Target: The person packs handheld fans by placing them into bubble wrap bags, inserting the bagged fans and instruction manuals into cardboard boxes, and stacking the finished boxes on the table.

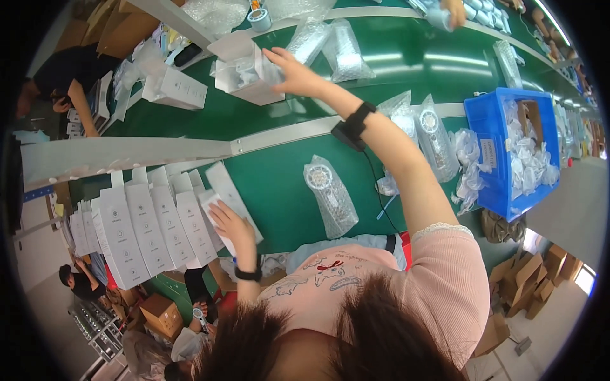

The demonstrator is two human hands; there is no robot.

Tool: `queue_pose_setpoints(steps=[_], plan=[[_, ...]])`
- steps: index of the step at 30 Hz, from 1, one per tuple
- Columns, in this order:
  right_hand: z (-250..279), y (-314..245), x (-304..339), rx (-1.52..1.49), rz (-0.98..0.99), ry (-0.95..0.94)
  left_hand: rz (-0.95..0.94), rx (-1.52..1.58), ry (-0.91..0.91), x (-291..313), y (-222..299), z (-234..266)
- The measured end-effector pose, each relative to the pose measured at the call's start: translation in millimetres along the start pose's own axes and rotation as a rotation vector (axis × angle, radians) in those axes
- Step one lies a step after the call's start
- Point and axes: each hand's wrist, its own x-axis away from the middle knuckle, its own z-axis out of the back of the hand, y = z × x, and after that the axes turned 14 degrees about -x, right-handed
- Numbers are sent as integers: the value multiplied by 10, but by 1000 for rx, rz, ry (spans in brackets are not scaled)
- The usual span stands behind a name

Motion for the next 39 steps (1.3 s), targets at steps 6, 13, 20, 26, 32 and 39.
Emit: queue_pose_setpoints(steps=[6,13,20,26,32,39], plan=[[824,371,-249,337,-97,159,-173,264,-197,524,265,658],[537,599,-529,817,-176,-636,-19,564,-69,45,205,474],[990,875,-176,670,-177,-976,210,965,-200,-29,82,101],[725,657,9,613,-982,171,232,1291,-500,-93,285,119],[167,525,-546,692,-1275,88,86,1194,-503,-131,391,82],[374,399,-391,459,-1131,173,87,1356,-531,-124,491,241]])
